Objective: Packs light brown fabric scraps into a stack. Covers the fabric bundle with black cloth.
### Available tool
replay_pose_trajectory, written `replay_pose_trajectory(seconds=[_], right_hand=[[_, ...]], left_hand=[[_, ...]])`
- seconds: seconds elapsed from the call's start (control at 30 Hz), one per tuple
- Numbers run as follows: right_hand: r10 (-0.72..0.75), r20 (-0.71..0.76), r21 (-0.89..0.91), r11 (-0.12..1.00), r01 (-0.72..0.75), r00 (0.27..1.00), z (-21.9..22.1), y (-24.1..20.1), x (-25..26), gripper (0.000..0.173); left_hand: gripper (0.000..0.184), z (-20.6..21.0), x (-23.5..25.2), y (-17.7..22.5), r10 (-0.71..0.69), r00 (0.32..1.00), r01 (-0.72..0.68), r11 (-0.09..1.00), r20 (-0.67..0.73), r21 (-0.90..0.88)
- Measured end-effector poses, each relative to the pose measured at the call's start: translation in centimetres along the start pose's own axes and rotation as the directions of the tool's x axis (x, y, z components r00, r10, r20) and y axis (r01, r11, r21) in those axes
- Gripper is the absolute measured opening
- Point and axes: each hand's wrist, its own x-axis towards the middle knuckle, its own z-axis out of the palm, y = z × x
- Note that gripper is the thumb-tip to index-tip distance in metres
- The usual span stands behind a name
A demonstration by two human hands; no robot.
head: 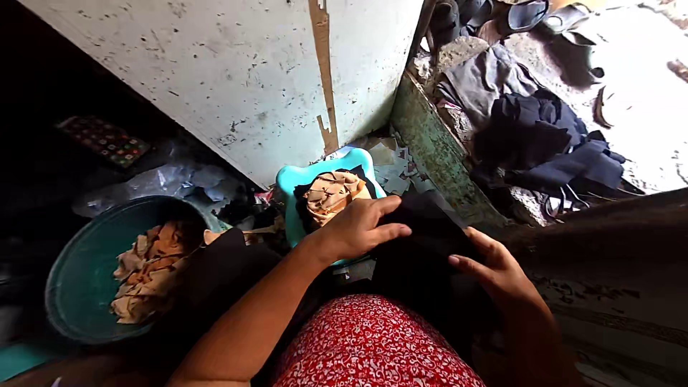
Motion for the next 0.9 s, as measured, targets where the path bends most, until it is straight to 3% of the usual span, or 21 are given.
replay_pose_trajectory(seconds=[0.1,0.13,0.2,0.27,0.33,0.4,0.43,0.5,0.53,0.6,0.63,0.77,0.9], right_hand=[[-0.117,0.164,-0.174,0.974,0.145,0.98,1.6,-1.2,2.3,0.018],[-0.143,0.242,-0.274,0.939,0.209,0.96,2.6,-1.8,3.3,0.017],[-0.163,0.362,-0.425,0.847,0.318,0.918,4.9,-3.2,5.0,0.014],[-0.183,0.351,-0.419,0.846,0.329,0.918,6.2,-3.9,6.2,0.012],[-0.212,0.23,-0.19,0.948,0.257,0.95,6.3,-3.0,7.0,0.014],[-0.184,0.189,0.181,0.972,0.15,0.965,6.5,-1.2,7.6,0.028],[-0.152,0.219,0.286,0.955,0.085,0.964,7.1,-0.2,7.6,0.039],[-0.062,0.364,0.312,0.948,-0.059,0.929,8.6,1.8,6.7,0.056],[0.002,0.43,0.267,0.955,-0.13,0.903,9.3,2.6,6.1,0.054],[0.148,0.498,0.131,0.961,-0.243,0.854,9.9,3.3,5.6,0.024],[0.178,0.512,0.103,0.959,-0.265,0.841,9.5,3.3,5.8,0.019],[0.127,0.412,0.124,0.973,-0.193,0.902,6.5,2.2,8.4,0.017],[0.067,0.269,0.257,0.956,-0.139,0.961,4.7,0.8,14.2,0.021]], left_hand=[[0.088,-1.2,-2.2,-0.2,-0.067,0.995,0.069,0.997,-0.07,0.025],[0.095,-1.1,-2.3,0.1,-0.034,0.998,0.038,0.997,-0.06,0.074],[0.086,-0.6,-2.6,0.9,0.023,0.999,-0.027,0.982,0.026,0.186],[0.065,-0.4,-3.0,1.4,0.0,0.994,-0.025,0.973,0.111,0.229],[0.047,-0.6,-3.7,1.0,0.0,0.996,-0.019,0.977,0.086,0.212],[0.033,-0.9,-4.7,0.2,0.031,0.999,-0.024,0.986,-0.041,0.167],[0.032,-1.2,-5.2,0.0,0.03,0.994,-0.017,0.992,-0.103,0.128],[0.032,-1.8,-6.3,-0.4,-0.005,0.979,0.002,1.0,-0.205,-0.013],[0.033,-2.2,-7.0,-0.6,-0.043,0.969,0.019,0.995,-0.241,-0.1],[0.029,-3.0,-8.8,-1.2,-0.13,0.943,0.055,0.968,-0.305,-0.244],[0.026,-3.5,-9.8,-1.8,-0.164,0.935,0.071,0.955,-0.316,-0.287],[0.023,-5.1,-13.0,-3.9,-0.239,0.919,0.12,0.927,-0.314,-0.354],[0.02,-6.5,-11.9,-4.6,-0.321,0.865,0.193,0.922,-0.386,-0.336]])
